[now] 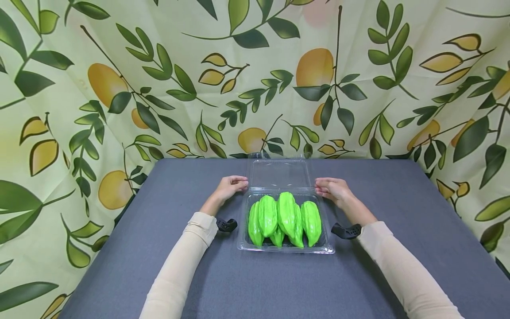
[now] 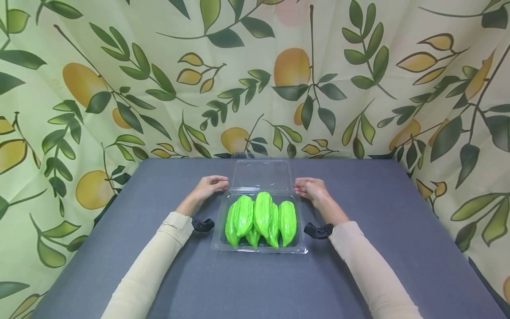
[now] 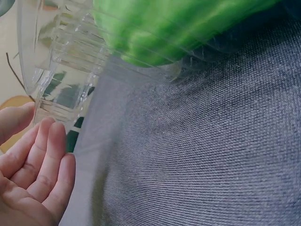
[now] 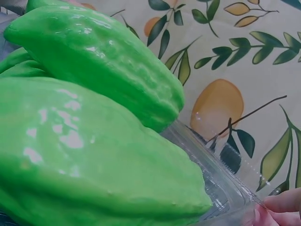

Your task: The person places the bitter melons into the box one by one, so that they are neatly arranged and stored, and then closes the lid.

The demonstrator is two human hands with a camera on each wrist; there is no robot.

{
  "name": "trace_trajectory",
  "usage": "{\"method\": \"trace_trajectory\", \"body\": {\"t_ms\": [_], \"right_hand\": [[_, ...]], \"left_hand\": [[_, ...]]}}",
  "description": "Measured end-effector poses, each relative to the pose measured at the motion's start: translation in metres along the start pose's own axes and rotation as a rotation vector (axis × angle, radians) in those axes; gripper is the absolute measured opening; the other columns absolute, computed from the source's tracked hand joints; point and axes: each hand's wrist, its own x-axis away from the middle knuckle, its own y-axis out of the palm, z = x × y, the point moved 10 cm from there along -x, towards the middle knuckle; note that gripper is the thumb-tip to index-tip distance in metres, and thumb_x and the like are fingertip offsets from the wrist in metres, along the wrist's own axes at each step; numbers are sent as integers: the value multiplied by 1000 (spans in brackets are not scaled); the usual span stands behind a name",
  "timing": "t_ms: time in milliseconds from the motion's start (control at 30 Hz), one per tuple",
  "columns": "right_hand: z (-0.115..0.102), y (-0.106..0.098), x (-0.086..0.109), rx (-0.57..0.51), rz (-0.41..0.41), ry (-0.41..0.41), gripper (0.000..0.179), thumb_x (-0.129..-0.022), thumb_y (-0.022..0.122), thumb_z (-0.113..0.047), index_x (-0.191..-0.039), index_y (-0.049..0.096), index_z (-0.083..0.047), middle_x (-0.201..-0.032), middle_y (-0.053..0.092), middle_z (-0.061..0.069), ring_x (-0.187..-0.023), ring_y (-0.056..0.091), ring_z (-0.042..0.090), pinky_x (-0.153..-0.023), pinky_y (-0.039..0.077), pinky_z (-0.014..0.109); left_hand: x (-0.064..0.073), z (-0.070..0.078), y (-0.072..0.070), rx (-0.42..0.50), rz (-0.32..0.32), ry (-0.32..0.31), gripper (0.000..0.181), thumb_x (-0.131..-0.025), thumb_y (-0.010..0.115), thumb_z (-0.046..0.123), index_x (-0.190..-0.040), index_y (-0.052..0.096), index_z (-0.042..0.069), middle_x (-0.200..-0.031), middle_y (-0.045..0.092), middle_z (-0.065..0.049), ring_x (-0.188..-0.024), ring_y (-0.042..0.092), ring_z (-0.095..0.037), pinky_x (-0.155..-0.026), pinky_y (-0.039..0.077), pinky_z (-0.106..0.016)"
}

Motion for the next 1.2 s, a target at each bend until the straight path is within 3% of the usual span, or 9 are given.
{"method": "trace_trajectory", "body": {"t_ms": [433, 733, 967, 1200], "right_hand": [[-8, -2, 1, 34, 55, -79, 46, -96, 53, -3, -136, 40, 15, -69, 64, -12, -63, 62, -1, -64, 56, 13], [-14, -2, 5, 52, 74, -133, 46, -94, 56, 0, -134, 41, 16, -71, 62, -11, -66, 62, 0, -66, 57, 14], [-20, 0, 10, 86, 71, -183, 49, -92, 55, 3, -135, 37, 18, -71, 63, -12, -66, 63, -1, -68, 56, 13], [-26, 0, 14, 129, 94, -243, 43, -92, 53, 5, -131, 42, 19, -69, 62, -14, -64, 63, -2, -67, 57, 14]], "left_hand": [[0, 8, -4, -66, 58, 48, 31, -91, 64, 9, -118, 63, -7, -114, 68, -25, -75, 63, 3, -84, 56, -29], [1, 12, -6, -97, 77, 49, 31, -91, 64, 9, -118, 62, -6, -113, 67, -24, -73, 58, 4, -74, 49, -17], [3, 15, -7, -89, 85, 67, 30, -90, 65, 5, -117, 61, -8, -113, 66, -26, -75, 59, 2, -76, 49, -16], [8, 24, -7, -87, 90, 102, 28, -89, 65, 3, -114, 61, -9, -103, 67, -21, -73, 55, 3, -72, 47, -15]]}}
